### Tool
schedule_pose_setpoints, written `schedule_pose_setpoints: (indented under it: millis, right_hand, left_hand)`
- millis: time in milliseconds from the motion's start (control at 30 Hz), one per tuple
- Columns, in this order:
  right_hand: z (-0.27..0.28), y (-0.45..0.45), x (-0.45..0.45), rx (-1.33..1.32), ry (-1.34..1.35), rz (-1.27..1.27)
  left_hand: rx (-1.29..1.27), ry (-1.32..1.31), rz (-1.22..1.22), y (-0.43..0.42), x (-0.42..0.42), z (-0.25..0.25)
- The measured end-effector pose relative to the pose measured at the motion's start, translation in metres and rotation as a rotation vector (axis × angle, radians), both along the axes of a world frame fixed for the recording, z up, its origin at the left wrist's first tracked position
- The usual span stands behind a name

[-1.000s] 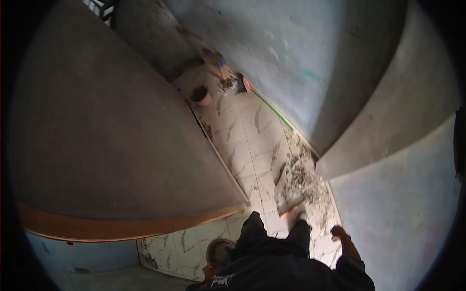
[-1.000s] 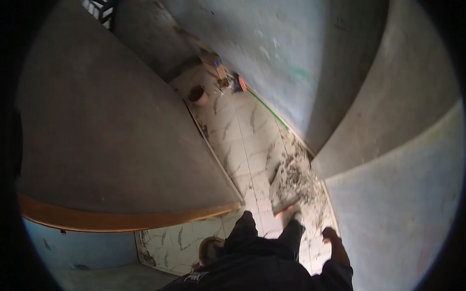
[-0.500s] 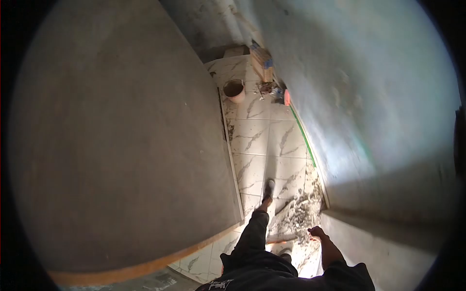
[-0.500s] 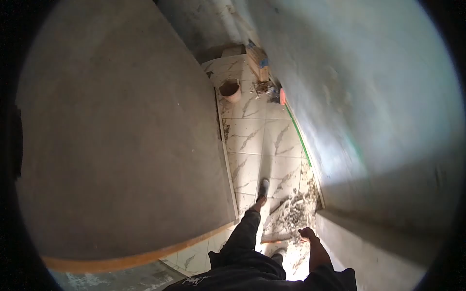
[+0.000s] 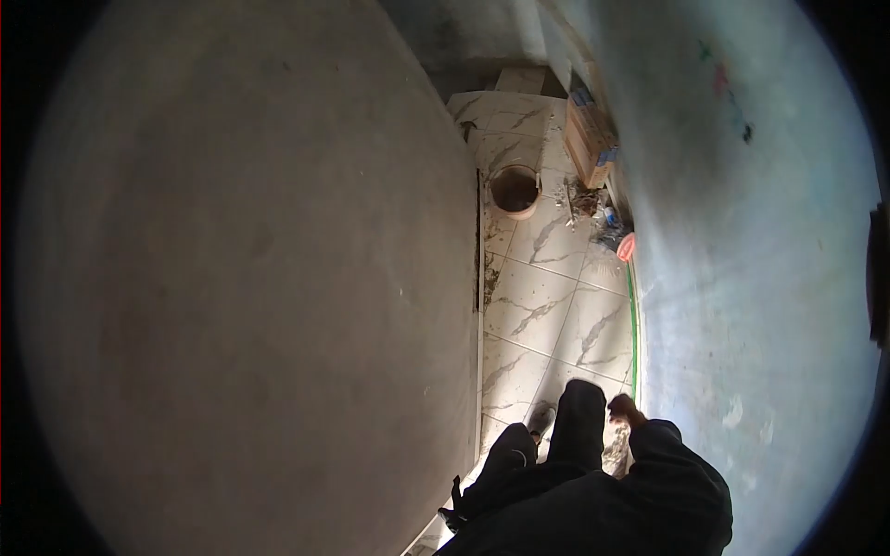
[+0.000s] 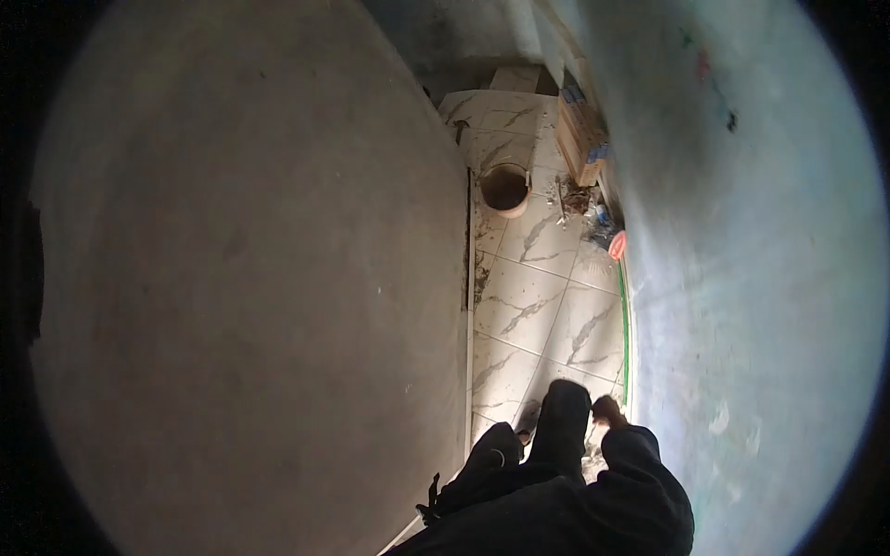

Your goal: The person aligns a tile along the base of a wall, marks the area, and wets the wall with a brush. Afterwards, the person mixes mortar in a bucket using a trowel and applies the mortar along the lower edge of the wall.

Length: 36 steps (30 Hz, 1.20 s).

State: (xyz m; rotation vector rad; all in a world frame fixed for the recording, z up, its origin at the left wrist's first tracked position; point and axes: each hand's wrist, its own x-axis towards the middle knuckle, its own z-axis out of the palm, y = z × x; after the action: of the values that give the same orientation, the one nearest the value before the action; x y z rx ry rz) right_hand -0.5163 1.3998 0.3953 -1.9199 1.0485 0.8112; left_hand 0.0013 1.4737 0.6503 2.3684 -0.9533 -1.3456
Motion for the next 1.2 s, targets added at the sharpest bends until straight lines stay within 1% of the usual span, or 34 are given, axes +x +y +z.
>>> schedule_pose_setpoints:
  millis: [33, 67, 100, 133, 200, 267, 333, 400, 433, 533, 600, 633, 667, 700, 733, 767, 800, 867, 900, 933, 1000, 1033, 1067, 1133, 1200]
  right_hand:
    - [0.004, -0.041, -0.007, -0.08, 0.018, 0.053]
    - [0.024, -0.079, -0.015, -0.158, 0.025, -0.081]
    - [0.042, -0.113, -0.027, -0.284, -0.062, -0.079]
    - [0.041, -0.153, -0.04, -0.266, -0.126, -0.059]
    - [0.012, -0.223, -0.062, -0.099, -0.023, -0.448]
    - [-0.003, -0.295, -0.086, -0.213, -0.023, -0.503]
    - [-0.022, -0.367, -0.105, -0.419, -0.073, -0.352]
    - [0.013, -0.449, -0.115, -0.558, -0.115, -0.089]
    - [0.019, -0.481, -0.12, -0.545, -0.116, -0.08]
    - [0.028, -0.587, -0.129, -0.365, -0.518, -0.565]
    - [0.076, -0.655, -0.121, -0.77, -0.244, 0.012]
    - [0.11, -0.689, -0.114, -0.427, -0.216, -0.285]
    - [0.116, -0.715, -0.106, -0.572, -0.3, -0.38]
    - [0.107, -0.746, -0.105, -0.574, -0.305, -0.244]
    - [0.117, -0.783, -0.1, -0.579, -0.307, -0.105]
    - [0.126, -0.813, -0.093, -0.456, -0.227, -0.186]
    - [0.12, -0.844, -0.094, -0.407, -0.172, -0.065]
    - [0.109, -0.892, -0.096, -0.421, -0.167, -0.181]
    - [0.102, -0.915, -0.098, -0.477, -0.117, -0.043]
    - [0.105, -0.929, -0.099, -0.456, -0.112, -0.033]
    - [0.114, -0.977, -0.103, -0.392, -0.115, -0.114]
    - [0.051, -1.0, -0.116, -0.455, -0.084, 0.281]
    - [0.047, -1.018, -0.117, -0.438, -0.088, 0.292]
    - [0.044, -1.067, -0.116, -0.311, -0.42, -0.191]
    - [0.071, -1.129, -0.076, -0.322, -0.056, 0.238]
  left_hand:
    - [0.002, -0.001, 0.025, -0.014, -0.01, 0.005]
    - [0.014, -0.011, 0.051, -0.027, -0.02, 0.007]
    - [0.032, -0.023, 0.08, -0.033, -0.031, 0.008]
    - [0.063, -0.043, 0.106, -0.036, -0.041, 0.011]
    - [0.142, -0.082, 0.162, -0.038, -0.067, 0.016]
    - [0.227, -0.121, 0.204, -0.051, -0.093, 0.028]
    - [0.31, -0.146, 0.241, -0.063, -0.114, 0.038]
    - [0.358, -0.152, 0.266, -0.098, -0.137, 0.049]
    - [0.373, -0.154, 0.28, -0.114, -0.147, 0.054]
    - [0.396, -0.14, 0.329, -0.17, -0.177, 0.062]
    - [0.398, -0.126, 0.344, -0.212, -0.19, 0.062]
    - [0.398, -0.118, 0.35, -0.235, -0.195, 0.059]
    - [0.399, -0.11, 0.36, -0.259, -0.199, 0.056]
    - [0.396, -0.102, 0.363, -0.285, -0.204, 0.053]
    - [0.396, -0.094, 0.373, -0.311, -0.207, 0.048]
    - [0.395, -0.085, 0.383, -0.336, -0.209, 0.044]
    - [0.394, -0.082, 0.395, -0.359, -0.211, 0.041]
    - [0.383, -0.067, 0.414, -0.412, -0.211, 0.036]
    - [0.373, -0.062, 0.419, -0.441, -0.21, 0.036]
    - [0.363, -0.054, 0.431, -0.463, -0.211, 0.036]
    - [0.326, -0.034, 0.463, -0.515, -0.213, 0.038]
    - [0.305, -0.027, 0.482, -0.537, -0.214, 0.041]
    - [0.283, -0.019, 0.5, -0.559, -0.214, 0.044]
    - [0.244, -0.006, 0.535, -0.599, -0.218, 0.05]
    - [0.219, 0.007, 0.58, -0.638, -0.224, 0.056]
